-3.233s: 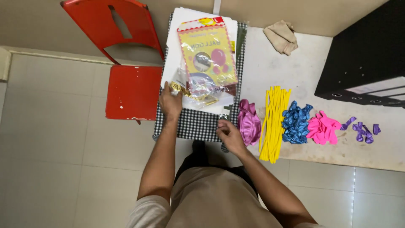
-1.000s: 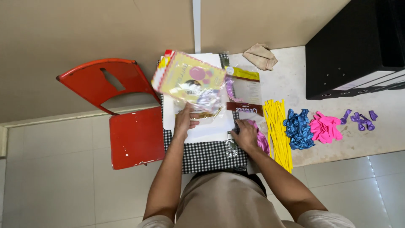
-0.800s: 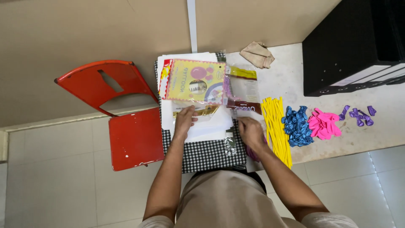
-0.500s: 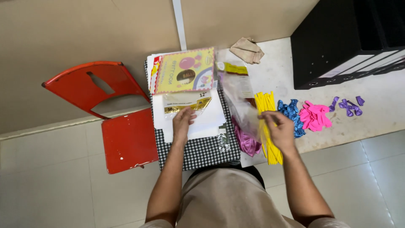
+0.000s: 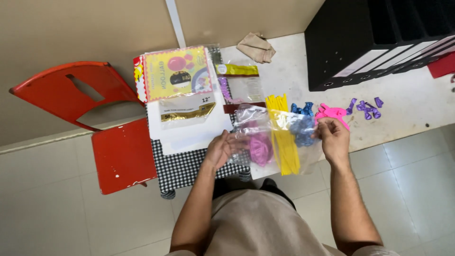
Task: The person places deflated balloons into plastic bags, including pink, blue, and purple balloons, while working at a desk with binders and other office supplies.
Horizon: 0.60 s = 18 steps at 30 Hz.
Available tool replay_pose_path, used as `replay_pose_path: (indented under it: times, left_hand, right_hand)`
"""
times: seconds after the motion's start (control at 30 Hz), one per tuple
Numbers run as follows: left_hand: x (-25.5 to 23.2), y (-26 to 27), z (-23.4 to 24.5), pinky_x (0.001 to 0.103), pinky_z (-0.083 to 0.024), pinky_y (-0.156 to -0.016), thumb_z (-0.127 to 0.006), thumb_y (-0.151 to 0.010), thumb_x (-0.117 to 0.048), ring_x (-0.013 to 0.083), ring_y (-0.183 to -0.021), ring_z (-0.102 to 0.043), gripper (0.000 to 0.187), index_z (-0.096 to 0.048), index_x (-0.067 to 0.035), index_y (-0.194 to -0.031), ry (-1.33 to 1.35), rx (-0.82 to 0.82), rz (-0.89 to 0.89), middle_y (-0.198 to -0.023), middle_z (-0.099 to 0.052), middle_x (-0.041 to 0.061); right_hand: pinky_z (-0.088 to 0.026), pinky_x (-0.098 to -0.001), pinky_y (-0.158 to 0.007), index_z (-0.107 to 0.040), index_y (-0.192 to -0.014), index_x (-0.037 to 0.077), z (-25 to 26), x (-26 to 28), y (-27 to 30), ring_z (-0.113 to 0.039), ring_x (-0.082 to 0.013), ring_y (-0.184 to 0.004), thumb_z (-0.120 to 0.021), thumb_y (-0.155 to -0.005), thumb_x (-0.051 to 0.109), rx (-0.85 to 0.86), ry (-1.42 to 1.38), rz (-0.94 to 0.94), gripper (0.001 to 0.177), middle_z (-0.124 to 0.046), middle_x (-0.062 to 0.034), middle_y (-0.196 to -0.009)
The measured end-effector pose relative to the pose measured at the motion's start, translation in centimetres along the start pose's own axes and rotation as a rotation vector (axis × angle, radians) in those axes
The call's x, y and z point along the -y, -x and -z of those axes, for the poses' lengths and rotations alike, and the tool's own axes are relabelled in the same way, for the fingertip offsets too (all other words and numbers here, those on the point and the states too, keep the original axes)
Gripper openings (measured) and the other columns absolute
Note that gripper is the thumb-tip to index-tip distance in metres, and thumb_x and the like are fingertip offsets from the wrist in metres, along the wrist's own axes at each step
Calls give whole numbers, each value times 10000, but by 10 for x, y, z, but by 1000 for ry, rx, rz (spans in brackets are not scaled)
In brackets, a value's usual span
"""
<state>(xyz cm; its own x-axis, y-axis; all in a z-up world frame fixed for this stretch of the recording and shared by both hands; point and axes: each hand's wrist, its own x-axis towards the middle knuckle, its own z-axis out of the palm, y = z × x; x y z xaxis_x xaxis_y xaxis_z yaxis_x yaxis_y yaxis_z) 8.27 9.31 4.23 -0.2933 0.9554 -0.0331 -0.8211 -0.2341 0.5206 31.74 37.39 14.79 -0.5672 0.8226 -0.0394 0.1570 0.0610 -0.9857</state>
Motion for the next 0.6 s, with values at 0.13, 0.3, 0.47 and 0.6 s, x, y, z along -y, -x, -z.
replay_pose_path:
  times: [0.13,0.3,0.47,0.6]
  left_hand:
    - [13,-20,-24,365,-606,-790,-454,-1079,-351,275,-938,-779,481,-664,44,-1254,-203,-143,36,-1088,-775,192]
    - [54,-59,-62,309,-603,-760,-622,-1018,-91,177,-833,-741,211,-746,58,-1103,-522,-220,33,-990,-785,155]
    - [120,-87,-64,310,-611,-744,-674,-961,-82,179,-782,-748,178,-749,57,-1042,-490,-336,-20,-918,-782,136]
    - [155,-105,-74,294,-573,-709,-733,-949,-81,157,-717,-697,145,-756,62,-945,-551,-275,-96,-868,-780,130]
  right_hand:
    - [-585,-331,-695,-658,-1092,-46,37,0,0,-683,-207,-734,-582,-1040,9,-15,89,-25,107,-691,-126,-893]
    - [-615,-411,-827,-650,-1138,-56,105,-30,14,-731,-278,-886,-581,-1053,57,17,-387,-208,157,-735,-175,-1029]
    - [-586,-465,-899,-649,-1214,-35,161,-86,48,-733,-336,-994,-545,-1017,88,155,-542,-407,255,-734,-209,-1105]
    - [-582,-496,-933,-661,-1200,-66,210,-121,55,-726,-373,-1008,-555,-1005,52,172,-548,-460,251,-730,-251,-1115]
